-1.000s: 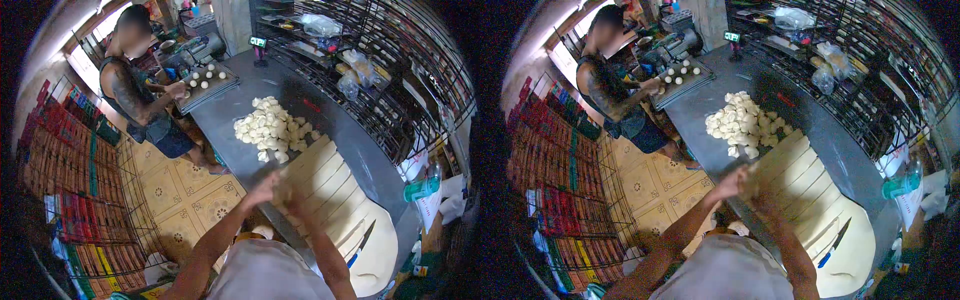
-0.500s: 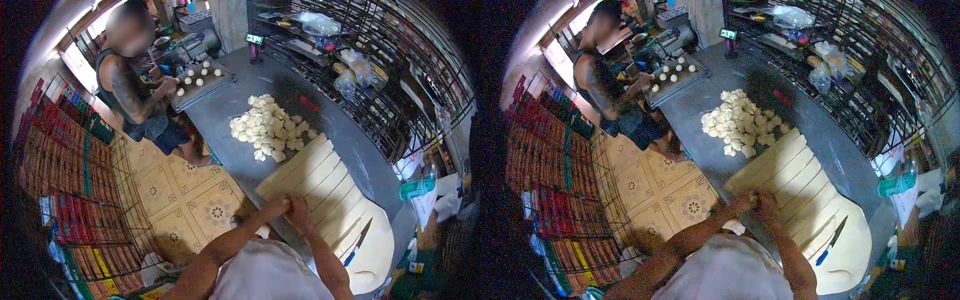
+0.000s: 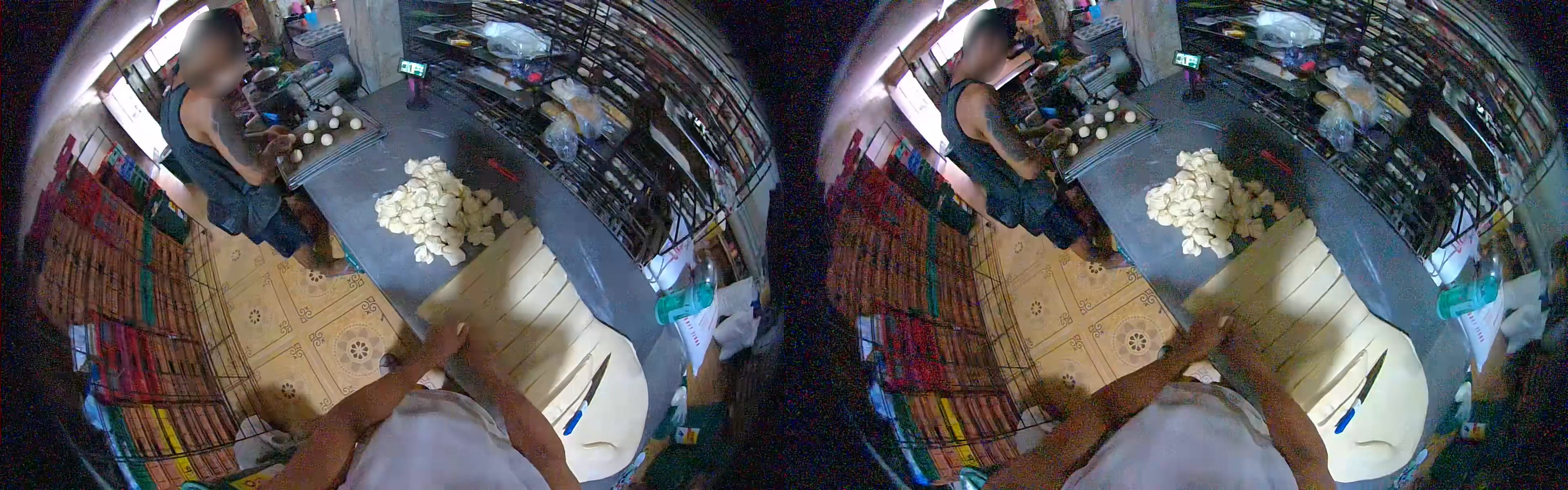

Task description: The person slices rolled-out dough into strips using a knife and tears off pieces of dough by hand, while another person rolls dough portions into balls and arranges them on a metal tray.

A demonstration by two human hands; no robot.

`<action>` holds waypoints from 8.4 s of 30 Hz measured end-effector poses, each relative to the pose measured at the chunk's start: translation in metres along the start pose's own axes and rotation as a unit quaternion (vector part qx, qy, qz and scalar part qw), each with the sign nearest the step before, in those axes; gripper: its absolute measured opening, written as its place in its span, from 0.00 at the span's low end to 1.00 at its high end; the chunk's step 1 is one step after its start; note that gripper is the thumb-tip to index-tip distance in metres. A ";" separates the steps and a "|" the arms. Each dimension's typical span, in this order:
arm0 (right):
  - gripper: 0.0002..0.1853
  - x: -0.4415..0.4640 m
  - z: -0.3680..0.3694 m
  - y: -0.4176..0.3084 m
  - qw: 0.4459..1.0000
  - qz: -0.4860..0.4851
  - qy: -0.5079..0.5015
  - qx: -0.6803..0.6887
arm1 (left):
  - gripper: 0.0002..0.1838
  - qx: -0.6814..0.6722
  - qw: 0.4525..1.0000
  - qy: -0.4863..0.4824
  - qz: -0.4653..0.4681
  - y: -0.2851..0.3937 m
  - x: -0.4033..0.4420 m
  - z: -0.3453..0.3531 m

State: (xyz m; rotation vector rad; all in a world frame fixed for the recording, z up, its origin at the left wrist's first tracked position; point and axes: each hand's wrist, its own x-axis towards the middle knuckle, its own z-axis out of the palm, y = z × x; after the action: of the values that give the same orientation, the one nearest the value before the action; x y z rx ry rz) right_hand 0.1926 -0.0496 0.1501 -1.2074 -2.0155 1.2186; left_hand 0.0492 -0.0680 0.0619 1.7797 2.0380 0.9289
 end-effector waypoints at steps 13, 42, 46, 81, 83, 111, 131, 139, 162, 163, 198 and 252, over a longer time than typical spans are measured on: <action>0.20 0.020 -0.014 -0.092 0.988 0.027 -0.104 0.116 | 0.35 -0.145 0.985 0.090 0.022 -0.024 0.128 -0.070; 0.24 -0.002 0.077 -0.011 0.996 -0.002 -0.047 -0.075 | 0.23 -0.093 0.992 0.003 -0.081 0.004 -0.010 -0.104; 0.22 -0.002 0.112 -0.042 0.974 0.132 0.016 -0.185 | 0.22 -0.094 0.996 -0.002 0.002 -0.035 -0.003 -0.120; 0.18 -0.220 -0.025 -0.004 0.850 0.393 0.347 -0.047 | 0.23 -0.264 0.778 -0.570 0.026 0.089 0.028 -0.030; 0.19 -0.232 -0.044 0.020 0.840 0.385 0.369 -0.095 | 0.24 -0.258 0.740 -0.622 -0.009 0.142 0.017 -0.003; 0.18 -0.207 -0.073 0.066 0.825 0.322 0.352 -0.302 | 0.23 -0.253 0.700 -0.608 0.276 0.086 -0.007 -0.009; 0.22 0.074 0.037 -0.075 0.828 -0.218 0.140 -0.498 | 0.21 -0.439 0.839 -0.319 -0.037 -0.131 0.101 -0.136; 0.23 0.079 0.052 -0.051 0.985 -0.035 -0.029 -0.166 | 0.21 -0.263 0.901 -0.320 -0.130 -0.072 0.096 -0.171; 0.12 0.113 0.066 -0.079 0.977 0.080 0.048 -0.192 | 0.21 0.019 0.999 -0.009 0.046 -0.072 0.111 -0.084; 0.12 0.115 0.070 -0.066 0.986 0.089 0.055 -0.132 | 0.21 0.001 0.998 0.000 0.066 -0.073 0.109 -0.085; 0.23 0.093 0.047 -0.055 0.990 0.056 0.059 -0.116 | 0.16 -0.081 0.989 -0.115 -0.055 -0.046 0.124 -0.052; 0.11 0.140 0.053 0.062 0.949 -0.170 0.087 -0.250 | 0.23 -0.484 0.856 -0.179 -0.006 -0.055 0.150 -0.074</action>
State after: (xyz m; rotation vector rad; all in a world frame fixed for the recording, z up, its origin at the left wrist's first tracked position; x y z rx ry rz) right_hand 0.1107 0.0621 0.0660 -1.0672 -2.3439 0.4301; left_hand -0.0674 0.0532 0.1131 1.2159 1.0130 1.1991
